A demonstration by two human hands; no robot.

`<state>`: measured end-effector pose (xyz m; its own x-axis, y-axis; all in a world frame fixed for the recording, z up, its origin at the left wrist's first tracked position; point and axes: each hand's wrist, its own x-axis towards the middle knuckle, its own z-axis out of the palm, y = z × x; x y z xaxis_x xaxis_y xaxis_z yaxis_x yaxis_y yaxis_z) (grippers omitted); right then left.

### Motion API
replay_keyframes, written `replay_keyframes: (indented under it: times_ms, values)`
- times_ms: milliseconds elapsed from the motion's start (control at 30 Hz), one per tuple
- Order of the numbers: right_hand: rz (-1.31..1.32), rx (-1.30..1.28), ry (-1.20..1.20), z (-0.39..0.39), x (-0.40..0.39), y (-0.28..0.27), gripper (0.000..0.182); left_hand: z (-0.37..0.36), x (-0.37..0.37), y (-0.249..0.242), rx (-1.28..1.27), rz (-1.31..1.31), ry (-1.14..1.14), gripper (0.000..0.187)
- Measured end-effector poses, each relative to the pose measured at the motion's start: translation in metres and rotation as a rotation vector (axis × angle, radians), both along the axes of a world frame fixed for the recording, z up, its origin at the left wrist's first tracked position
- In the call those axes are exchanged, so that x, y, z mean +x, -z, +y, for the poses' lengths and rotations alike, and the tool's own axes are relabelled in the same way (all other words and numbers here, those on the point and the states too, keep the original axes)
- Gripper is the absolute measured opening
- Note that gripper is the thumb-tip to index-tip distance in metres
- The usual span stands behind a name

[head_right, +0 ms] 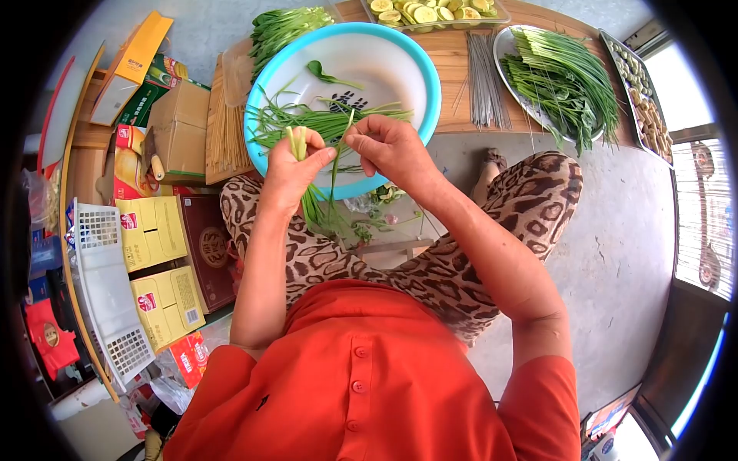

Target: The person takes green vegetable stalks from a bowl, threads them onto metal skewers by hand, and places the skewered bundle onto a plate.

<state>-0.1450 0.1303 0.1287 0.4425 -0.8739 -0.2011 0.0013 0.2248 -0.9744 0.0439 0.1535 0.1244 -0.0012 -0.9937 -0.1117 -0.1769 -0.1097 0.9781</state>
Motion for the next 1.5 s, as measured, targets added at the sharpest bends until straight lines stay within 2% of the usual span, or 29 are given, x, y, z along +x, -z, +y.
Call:
replay_keyframes:
  times_ms: [67, 133, 167, 267, 500, 600, 700, 800, 967, 1000, 1200, 1500]
  values:
    - [-0.144, 0.004, 0.063, 0.002, 0.005, -0.002, 0.011, 0.002, -0.004, -0.002, 0.035, -0.090, 0.040, 0.013]
    - [-0.132, -0.011, 0.025, 0.004, 0.008, -0.001, 0.010, 0.003, -0.015, 0.000, 0.086, -0.054, 0.045, 0.018]
    - [-0.120, -0.025, -0.012, 0.005, 0.008, -0.001, 0.009, 0.002, -0.018, 0.002, 0.087, -0.008, 0.065, 0.011]
    - [-0.084, -0.053, -0.055, 0.005, 0.007, 0.001, 0.009, 0.000, -0.020, 0.009, 0.091, 0.030, 0.129, 0.012]
    - [-0.084, -0.027, -0.021, 0.006, 0.007, 0.005, 0.010, 0.001, -0.022, 0.008, 0.060, -0.050, 0.182, 0.012]
    - [-0.184, 0.064, 0.049, 0.003, 0.003, 0.006, 0.009, 0.007, -0.017, -0.004, 0.069, 0.097, 0.202, 0.012]
    - [-0.159, 0.095, 0.091, -0.001, -0.003, 0.000, 0.009, 0.010, -0.011, -0.011, 0.139, 0.321, 0.172, 0.015]
    - [-0.121, 0.078, 0.112, 0.001, -0.002, 0.000, 0.012, 0.008, -0.003, -0.005, 0.168, 0.398, 0.151, 0.015]
    - [-0.071, -0.002, 0.037, 0.004, -0.006, -0.010, 0.022, 0.004, 0.005, -0.004, 0.168, 0.454, 0.043, 0.017]
    - [-0.073, -0.003, 0.035, 0.004, -0.005, -0.011, 0.022, 0.002, 0.008, -0.005, 0.173, 0.486, -0.023, 0.018]
    - [0.003, 0.036, -0.171, 0.014, -0.001, -0.010, 0.024, 0.000, 0.013, 0.001, 0.177, 0.499, -0.094, 0.020]
    - [0.028, 0.014, -0.167, 0.013, -0.001, -0.011, 0.022, -0.002, 0.009, 0.002, 0.179, 0.517, -0.110, 0.022]
